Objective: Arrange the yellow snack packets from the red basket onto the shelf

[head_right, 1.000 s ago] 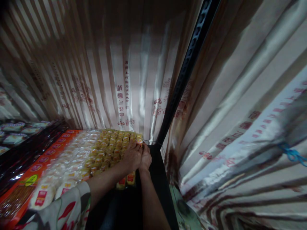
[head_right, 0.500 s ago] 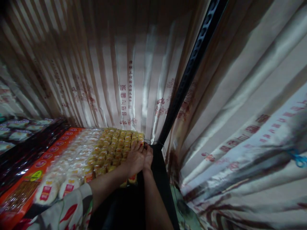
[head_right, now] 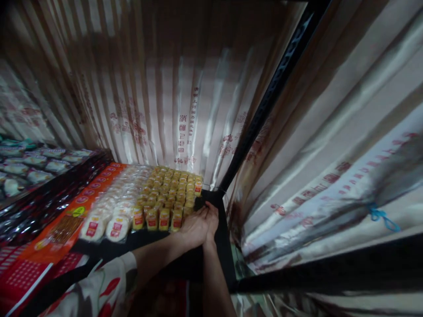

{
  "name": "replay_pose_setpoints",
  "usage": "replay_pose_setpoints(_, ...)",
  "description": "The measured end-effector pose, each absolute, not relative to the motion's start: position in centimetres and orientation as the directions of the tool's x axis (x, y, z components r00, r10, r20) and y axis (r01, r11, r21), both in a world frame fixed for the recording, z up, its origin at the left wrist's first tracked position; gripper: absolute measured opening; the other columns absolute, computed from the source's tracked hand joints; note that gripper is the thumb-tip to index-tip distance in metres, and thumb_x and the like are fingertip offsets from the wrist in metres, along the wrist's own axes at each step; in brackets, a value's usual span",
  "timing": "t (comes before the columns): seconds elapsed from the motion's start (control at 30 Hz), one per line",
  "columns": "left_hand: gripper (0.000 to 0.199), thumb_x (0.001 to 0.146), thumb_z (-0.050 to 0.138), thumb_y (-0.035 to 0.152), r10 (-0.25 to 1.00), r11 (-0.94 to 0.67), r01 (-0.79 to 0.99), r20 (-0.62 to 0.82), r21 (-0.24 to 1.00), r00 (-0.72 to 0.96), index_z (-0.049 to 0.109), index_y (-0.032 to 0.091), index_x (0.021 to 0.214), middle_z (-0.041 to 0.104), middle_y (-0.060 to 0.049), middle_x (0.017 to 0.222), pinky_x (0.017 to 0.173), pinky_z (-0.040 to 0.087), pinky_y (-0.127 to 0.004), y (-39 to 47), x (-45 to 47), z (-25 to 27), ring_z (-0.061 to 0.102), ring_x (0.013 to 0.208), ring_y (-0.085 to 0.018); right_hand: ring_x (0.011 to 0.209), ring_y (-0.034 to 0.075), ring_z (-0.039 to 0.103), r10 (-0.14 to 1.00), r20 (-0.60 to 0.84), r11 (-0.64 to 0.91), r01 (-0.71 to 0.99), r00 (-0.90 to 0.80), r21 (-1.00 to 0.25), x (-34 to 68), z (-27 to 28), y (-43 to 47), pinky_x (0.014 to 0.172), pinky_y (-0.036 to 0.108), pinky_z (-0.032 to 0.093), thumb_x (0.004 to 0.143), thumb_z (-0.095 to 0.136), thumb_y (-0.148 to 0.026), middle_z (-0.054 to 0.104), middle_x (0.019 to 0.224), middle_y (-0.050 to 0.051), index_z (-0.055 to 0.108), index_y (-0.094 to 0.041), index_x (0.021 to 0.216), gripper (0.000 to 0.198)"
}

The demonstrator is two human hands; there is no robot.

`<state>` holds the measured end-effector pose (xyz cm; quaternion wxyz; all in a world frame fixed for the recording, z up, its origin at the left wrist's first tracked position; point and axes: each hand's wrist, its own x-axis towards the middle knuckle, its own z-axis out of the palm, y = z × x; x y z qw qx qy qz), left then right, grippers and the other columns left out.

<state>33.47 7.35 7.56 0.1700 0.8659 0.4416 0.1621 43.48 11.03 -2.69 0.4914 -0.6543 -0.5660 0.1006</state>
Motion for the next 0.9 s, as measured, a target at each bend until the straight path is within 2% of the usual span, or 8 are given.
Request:
replay_pose_setpoints(0.17,0.044,0.083,0.033,0.010,0.804,-0.573,0.692,0.133,0.439,0.580,0.046,0.002,0.124,0.055,-0.020,0.121,0.100,0.041,-0.037,2.8,31.1,7.9,0.051,0.114,-0.027,0.094,0.023,0.056,0.870,0.354,0.082,0.608,0.344,-0.790,42.4,-1.2,5.9,0.088,0.039,0.044,0.070,0.039,-0.028,0.062,0.099,0.015,0.062,-0.010,0.097,0.040)
replay_pose_setpoints(0.33,0.050,0.084,0.037,0.017,0.789,-0.591,0.634,0.194,0.500,0.583,0.037,0.005,0.132,0.047,-0.018,0.133,0.107,0.035,-0.034,-2.8,28.1,5.5,0.040,0.126,-0.025,0.093,0.021,0.057,0.908,0.312,0.078,0.619,0.281,-0.781,39.9,-0.5,0.3,0.088,0.038,0.045,0.071,0.036,-0.029,0.061,0.099,0.010,0.063,-0.014,0.099,0.041)
replay_pose_setpoints(0.47,0.045,0.089,0.031,0.020,0.779,-0.611,0.589,0.270,0.529,0.565,0.037,0.010,0.132,0.049,-0.013,0.132,0.107,0.034,-0.037,-8.3,24.3,3.2,0.037,0.128,-0.022,0.096,0.020,0.057,0.935,0.284,0.112,0.584,0.212,-0.804,36.8,-1.6,-5.4,0.087,0.037,0.047,0.078,0.037,-0.030,0.061,0.101,0.010,0.065,-0.017,0.098,0.036)
replay_pose_setpoints(0.6,0.042,0.089,0.033,0.021,0.791,-0.587,0.566,0.262,0.579,0.552,0.042,0.011,0.129,0.055,-0.012,0.125,0.104,0.038,-0.040,-13.4,20.3,0.8,0.041,0.123,-0.022,0.097,0.019,0.059,0.976,0.202,0.131,0.536,0.076,-0.834,33.7,-4.3,-11.0,0.088,0.037,0.048,0.079,0.036,-0.021,0.064,0.103,0.008,0.065,-0.020,0.101,0.036)
replay_pose_setpoints(0.7,0.043,0.088,0.034,0.021,0.844,-0.483,0.603,0.154,0.635,0.514,0.042,0.013,0.129,0.056,-0.012,0.124,0.101,0.041,-0.039,-15.7,18.0,-1.3,0.044,0.122,-0.022,0.102,0.020,0.060,0.994,0.096,0.104,0.572,-0.043,-0.814,31.5,-6.4,-13.2,0.090,0.039,0.048,0.075,0.041,-0.015,0.065,0.107,0.009,0.067,-0.020,0.099,0.036)
replay_pose_setpoints(0.8,0.042,0.087,0.033,0.018,0.926,-0.222,0.699,-0.077,0.680,0.369,0.046,0.016,0.127,0.057,-0.010,0.123,0.100,0.043,-0.037,-16.0,16.4,-3.1,0.051,0.115,-0.019,0.105,0.022,0.060,0.992,-0.057,0.026,0.639,-0.109,-0.769,29.5,-7.9,-13.2,0.090,0.038,0.048,0.073,0.040,-0.009,0.066,0.109,0.011,0.067,-0.018,0.102,0.041)
replay_pose_setpoints(0.9,0.043,0.084,0.032,0.012,0.951,0.050,0.717,-0.253,0.695,0.179,0.051,0.017,0.123,0.057,-0.009,0.124,0.103,0.039,-0.035,-14.6,15.5,-4.7,0.051,0.116,-0.018,0.105,0.022,0.061,0.973,-0.161,-0.005,0.689,-0.163,-0.724,27.9,-8.7,-11.8,0.092,0.037,0.045,0.073,0.038,-0.005,0.066,0.111,0.012,0.063,-0.017,0.111,0.047)
